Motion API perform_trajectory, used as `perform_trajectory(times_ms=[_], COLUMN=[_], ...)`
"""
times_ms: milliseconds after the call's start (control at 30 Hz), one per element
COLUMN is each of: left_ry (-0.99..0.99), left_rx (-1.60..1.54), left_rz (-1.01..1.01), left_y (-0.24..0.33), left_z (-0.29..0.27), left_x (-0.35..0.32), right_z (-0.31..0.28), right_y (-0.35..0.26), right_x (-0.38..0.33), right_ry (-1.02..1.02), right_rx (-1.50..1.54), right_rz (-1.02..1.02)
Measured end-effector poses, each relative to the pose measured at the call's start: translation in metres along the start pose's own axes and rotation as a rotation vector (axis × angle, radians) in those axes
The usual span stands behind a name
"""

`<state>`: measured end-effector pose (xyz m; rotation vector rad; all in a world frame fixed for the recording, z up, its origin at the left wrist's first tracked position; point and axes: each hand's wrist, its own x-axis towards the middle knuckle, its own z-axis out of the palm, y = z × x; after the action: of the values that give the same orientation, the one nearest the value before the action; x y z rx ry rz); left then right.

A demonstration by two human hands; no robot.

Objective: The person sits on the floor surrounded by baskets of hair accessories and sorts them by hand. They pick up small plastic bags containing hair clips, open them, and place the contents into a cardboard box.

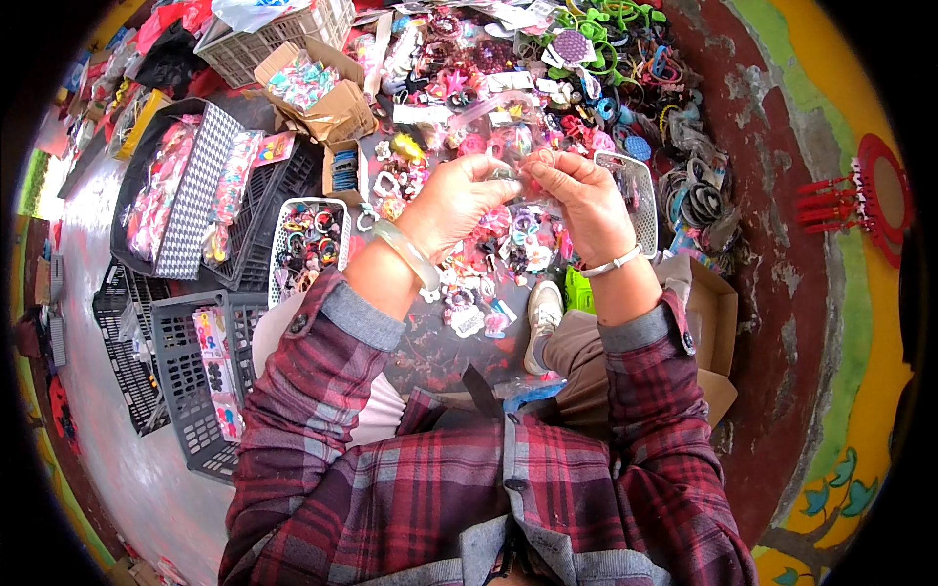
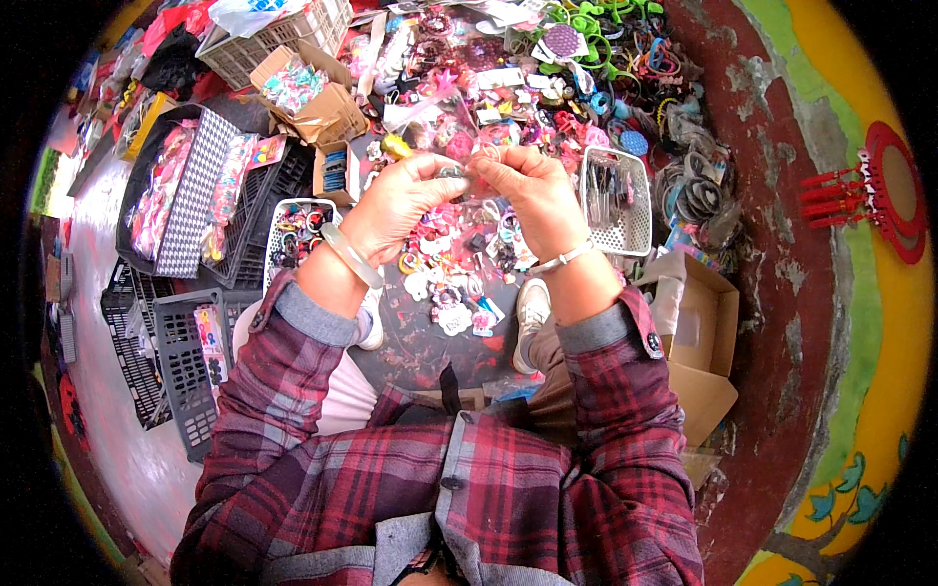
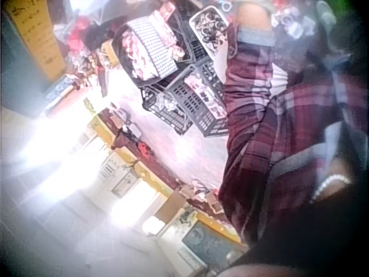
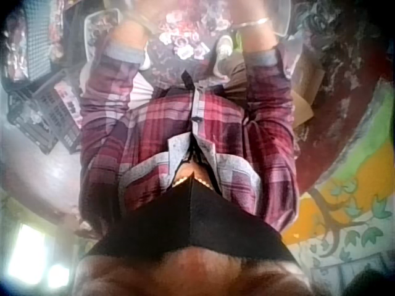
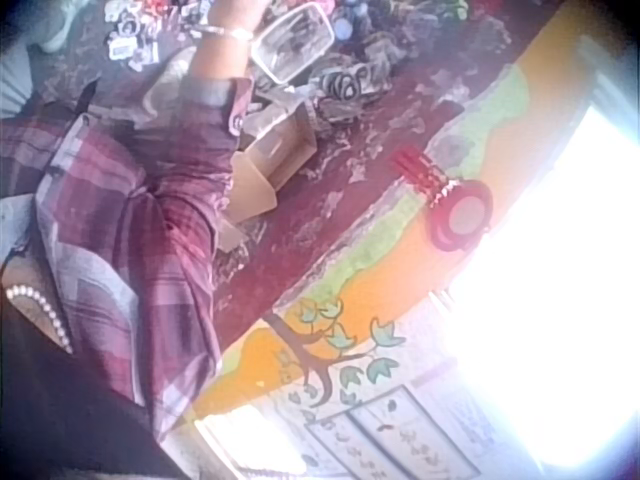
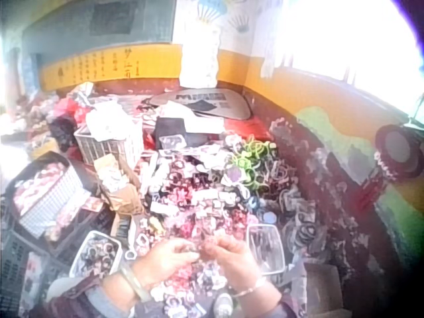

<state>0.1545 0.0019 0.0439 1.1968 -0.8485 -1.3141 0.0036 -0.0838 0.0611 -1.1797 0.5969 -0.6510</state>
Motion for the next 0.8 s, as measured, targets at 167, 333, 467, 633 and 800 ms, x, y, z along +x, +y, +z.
perform_trajectory(times_ms=[167,333,467,633,800], left_ry=[0.014,0.02,0.04,0.115,-0.021], left_rx=[0.028,-0.072,-0.107,-0.37,-0.529], left_rz=[0.018,-0.031,-0.054,-0.082,-0.17], left_y=[0.005,0.002,0.005,0.008,0.014], left_z=[0.002,-0.001,0.0,0.007,0.001], left_x=[-0.002,-0.003,-0.005,-0.004,-0.007], right_z=[-0.002,0.004,0.004,-0.002,-0.005], right_y=[-0.002,-0.006,-0.006,-0.003,-0.002], right_x=[0.001,0.0,0.0,0.001,0.0], right_ry=[-0.041,0.013,0.014,0.054,0.087], right_rx=[0.078,-0.074,-0.136,-0.076,0.099], right_rz=[0.043,0.021,0.003,-0.021,0.017])
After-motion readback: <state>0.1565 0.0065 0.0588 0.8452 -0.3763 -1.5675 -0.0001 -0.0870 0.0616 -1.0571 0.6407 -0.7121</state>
